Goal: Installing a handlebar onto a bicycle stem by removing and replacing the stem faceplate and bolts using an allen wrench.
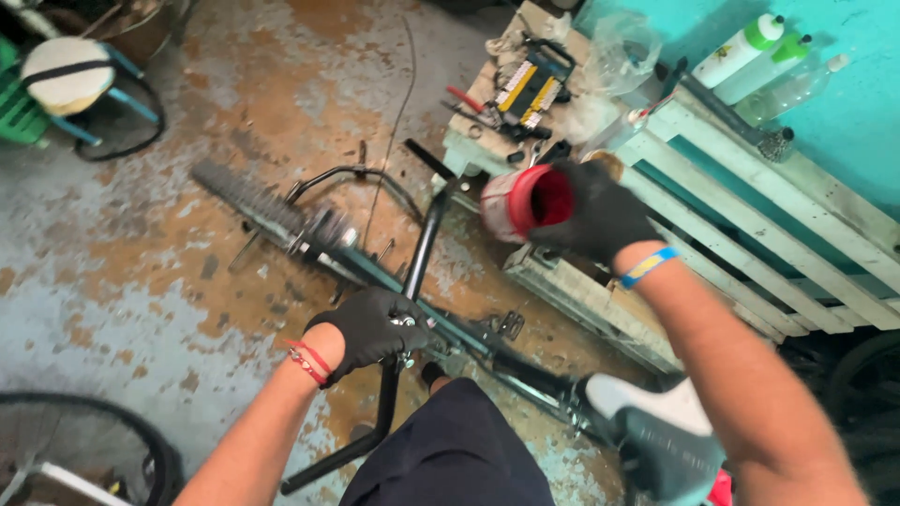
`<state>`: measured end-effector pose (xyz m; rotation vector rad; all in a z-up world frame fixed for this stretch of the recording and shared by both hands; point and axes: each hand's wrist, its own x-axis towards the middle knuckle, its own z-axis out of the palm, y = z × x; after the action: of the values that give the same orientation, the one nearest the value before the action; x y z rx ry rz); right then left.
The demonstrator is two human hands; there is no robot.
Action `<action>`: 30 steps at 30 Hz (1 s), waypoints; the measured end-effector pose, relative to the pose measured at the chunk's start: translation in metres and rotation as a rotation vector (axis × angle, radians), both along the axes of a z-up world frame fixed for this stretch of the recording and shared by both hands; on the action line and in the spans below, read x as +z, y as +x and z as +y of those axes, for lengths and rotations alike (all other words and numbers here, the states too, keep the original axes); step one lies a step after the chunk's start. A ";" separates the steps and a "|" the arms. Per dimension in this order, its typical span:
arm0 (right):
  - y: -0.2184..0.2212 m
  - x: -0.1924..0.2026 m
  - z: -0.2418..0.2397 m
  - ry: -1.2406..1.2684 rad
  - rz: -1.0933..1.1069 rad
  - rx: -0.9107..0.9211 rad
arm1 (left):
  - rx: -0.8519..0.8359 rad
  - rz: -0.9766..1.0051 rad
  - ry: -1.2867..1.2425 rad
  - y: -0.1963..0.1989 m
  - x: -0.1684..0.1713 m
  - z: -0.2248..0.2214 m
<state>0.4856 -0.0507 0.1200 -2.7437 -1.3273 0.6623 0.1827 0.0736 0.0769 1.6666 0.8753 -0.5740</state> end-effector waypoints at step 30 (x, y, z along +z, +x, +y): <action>0.260 -0.118 0.173 0.074 0.186 -0.332 | 0.230 0.113 0.111 0.301 -0.038 0.108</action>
<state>0.7458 0.1224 0.0021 -2.6717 -0.8168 0.7964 0.4842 0.1816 0.0390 1.6159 1.1826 -0.4712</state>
